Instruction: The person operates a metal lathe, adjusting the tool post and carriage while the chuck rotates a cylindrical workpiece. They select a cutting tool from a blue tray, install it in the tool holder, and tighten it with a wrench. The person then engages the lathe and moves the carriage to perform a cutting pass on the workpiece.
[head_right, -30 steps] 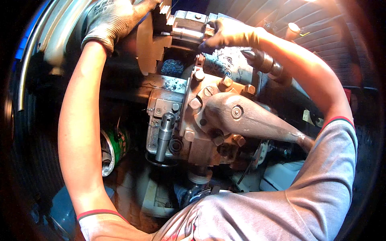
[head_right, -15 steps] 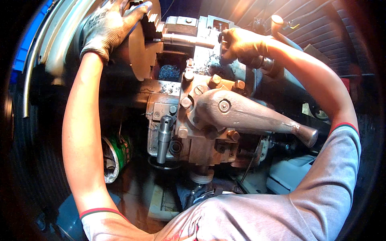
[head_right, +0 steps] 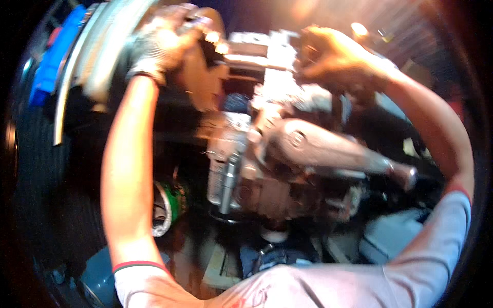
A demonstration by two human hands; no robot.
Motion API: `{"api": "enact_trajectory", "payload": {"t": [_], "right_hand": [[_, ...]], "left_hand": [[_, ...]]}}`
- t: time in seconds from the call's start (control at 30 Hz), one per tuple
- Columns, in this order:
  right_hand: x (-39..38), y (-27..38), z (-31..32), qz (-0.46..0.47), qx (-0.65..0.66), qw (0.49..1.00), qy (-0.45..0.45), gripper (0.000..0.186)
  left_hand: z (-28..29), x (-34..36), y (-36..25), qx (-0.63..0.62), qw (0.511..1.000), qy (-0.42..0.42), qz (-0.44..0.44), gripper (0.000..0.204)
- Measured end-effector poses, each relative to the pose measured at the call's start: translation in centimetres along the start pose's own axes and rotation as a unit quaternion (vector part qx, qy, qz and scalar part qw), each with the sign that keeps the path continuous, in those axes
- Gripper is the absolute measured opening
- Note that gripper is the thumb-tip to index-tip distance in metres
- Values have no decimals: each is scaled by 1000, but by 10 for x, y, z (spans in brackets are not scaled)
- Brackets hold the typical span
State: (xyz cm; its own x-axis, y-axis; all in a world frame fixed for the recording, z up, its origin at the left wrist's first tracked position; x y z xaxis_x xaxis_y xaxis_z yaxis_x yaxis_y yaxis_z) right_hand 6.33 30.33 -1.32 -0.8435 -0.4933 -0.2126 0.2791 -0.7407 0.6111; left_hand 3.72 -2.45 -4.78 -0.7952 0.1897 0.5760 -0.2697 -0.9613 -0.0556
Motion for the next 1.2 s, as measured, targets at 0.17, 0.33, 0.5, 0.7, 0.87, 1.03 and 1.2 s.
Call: {"api": "enact_trajectory", "payload": {"t": [0.17, 0.33, 0.5, 0.7, 0.87, 1.03, 1.2], "right_hand": [[-50, 94, 25, 77, -6, 995, -71, 70], [-35, 113, 13, 304, -24, 921, -245, 65], [-29, 190, -22, 404, -131, 868, -257, 83], [-107, 188, -4, 357, -97, 913, -170, 80], [-243, 124, -24, 170, -29, 954, -247, 64], [-390, 59, -65, -79, 62, 920, -379, 50], [-484, 58, -85, -194, 113, 868, -443, 39]], "left_hand": [[4, 10, -22, -38, 999, -37, -14, 86], [71, -1, -72, -662, 749, 5, 25, 68], [159, -47, -60, -710, 672, 149, 150, 80], [186, -8, 27, -692, 695, 165, 99, 31], [170, 61, 159, -405, 875, 71, 254, 36], [152, 79, 194, -30, 952, 139, 270, 47], [123, 88, 247, 155, 941, 200, 226, 79]]}}
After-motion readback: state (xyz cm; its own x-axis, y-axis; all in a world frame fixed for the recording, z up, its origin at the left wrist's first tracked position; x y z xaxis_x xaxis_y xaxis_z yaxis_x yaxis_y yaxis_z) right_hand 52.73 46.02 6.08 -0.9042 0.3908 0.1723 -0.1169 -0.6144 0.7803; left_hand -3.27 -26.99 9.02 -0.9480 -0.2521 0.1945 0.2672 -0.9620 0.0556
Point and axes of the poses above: each hand's wrist, its own x-axis towards the middle knuckle, its own z-axis out of the back of the hand, y = z × x, the point moved 1 cm from there along x, towards the middle knuckle, and after that the axes turned 2 degrees about -y, right-handed, at the moved point
